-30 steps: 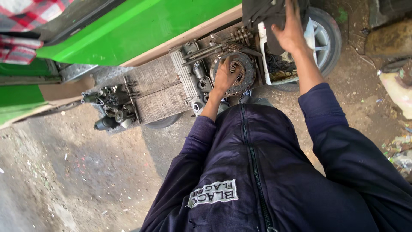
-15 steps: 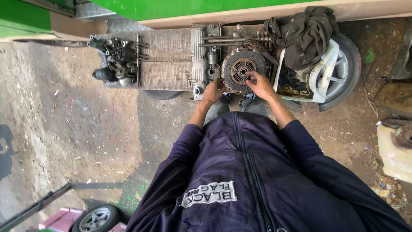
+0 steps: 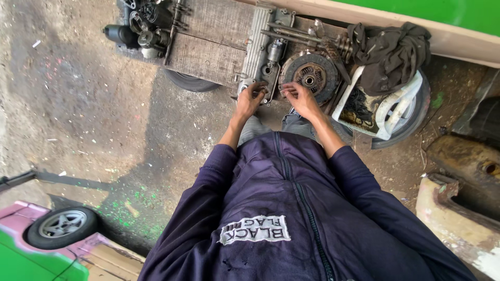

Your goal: The person cleans and adjusts components of a disassembled engine using a rag and a wrench. They wipe parts, loosen and tighten bolts on a circular component, and handle various engine pieces on a metal work surface.

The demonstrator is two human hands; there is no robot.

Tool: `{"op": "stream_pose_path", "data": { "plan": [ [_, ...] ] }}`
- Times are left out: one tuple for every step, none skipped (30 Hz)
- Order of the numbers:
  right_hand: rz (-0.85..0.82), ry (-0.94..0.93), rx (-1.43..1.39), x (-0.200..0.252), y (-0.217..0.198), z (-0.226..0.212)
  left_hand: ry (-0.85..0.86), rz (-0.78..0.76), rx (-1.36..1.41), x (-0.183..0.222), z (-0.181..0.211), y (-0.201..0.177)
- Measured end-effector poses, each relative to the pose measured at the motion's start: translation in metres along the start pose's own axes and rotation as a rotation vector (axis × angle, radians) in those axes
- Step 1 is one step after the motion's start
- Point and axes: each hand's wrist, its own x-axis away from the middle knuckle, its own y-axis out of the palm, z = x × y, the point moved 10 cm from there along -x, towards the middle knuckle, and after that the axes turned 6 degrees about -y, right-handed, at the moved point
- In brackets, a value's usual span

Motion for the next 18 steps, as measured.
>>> {"op": "stream_pose_path", "data": {
  "plan": [
    [-0.006, 0.011, 0.008, -0.004, 0.001, -0.004, 0.002, -0.016, 0.033, -0.004, -0.002, -0.002],
    [-0.019, 0.027, 0.017, -0.005, 0.005, -0.005, 0.039, -0.011, 0.031, -0.006, -0.002, -0.006],
    [-0.004, 0.032, 0.023, -0.005, 0.007, -0.006, 0.076, -0.005, 0.028, -0.01, -0.002, -0.011],
    [0.012, 0.03, 0.029, -0.009, 0.01, -0.008, 0.117, 0.006, 0.022, -0.011, -0.002, -0.02],
    [0.029, 0.028, 0.034, -0.013, 0.014, -0.01, 0.097, -0.005, 0.027, -0.01, -0.01, -0.029],
    [0.032, 0.036, 0.009, -0.019, 0.021, -0.01, 0.077, -0.016, 0.029, -0.013, -0.017, -0.041],
    [0.036, 0.044, -0.016, -0.023, 0.03, -0.01, 0.057, -0.027, 0.031, -0.014, -0.025, -0.053],
    [0.046, 0.051, -0.04, -0.029, 0.039, -0.012, 0.031, -0.011, 0.061, -0.014, -0.033, -0.069],
    [0.033, 0.071, -0.042, -0.034, 0.05, -0.013, 0.006, 0.005, 0.09, -0.012, -0.042, -0.084],
    [0.025, 0.095, -0.051, -0.038, 0.065, -0.012, -0.023, 0.015, 0.114, -0.011, -0.053, -0.099],
    [0.016, 0.12, -0.059, -0.046, 0.08, -0.012, -0.024, 0.048, 0.116, -0.012, -0.061, -0.117],
    [0.004, 0.104, -0.059, -0.048, 0.099, -0.017, -0.03, 0.071, 0.117, -0.007, -0.072, -0.131],
    [-0.008, 0.087, -0.06, -0.05, 0.117, -0.024, -0.037, 0.095, 0.118, -0.001, -0.084, -0.147],
    [-0.015, 0.069, -0.054, -0.056, 0.13, -0.03, -0.037, 0.105, 0.127, 0.001, -0.094, -0.159],
    [-0.033, 0.101, -0.064, -0.058, 0.146, -0.031, -0.036, 0.115, 0.136, 0.004, -0.104, -0.17],
    [-0.055, 0.133, -0.07, -0.059, 0.161, -0.034, -0.037, 0.128, 0.151, 0.007, -0.112, -0.178],
    [-0.076, 0.166, -0.075, -0.061, 0.172, -0.037, -0.058, 0.134, 0.147, 0.008, -0.122, -0.186],
    [-0.083, 0.164, -0.067, -0.06, 0.182, -0.042, -0.085, 0.136, 0.14, 0.014, -0.134, -0.192]
  ]
}}
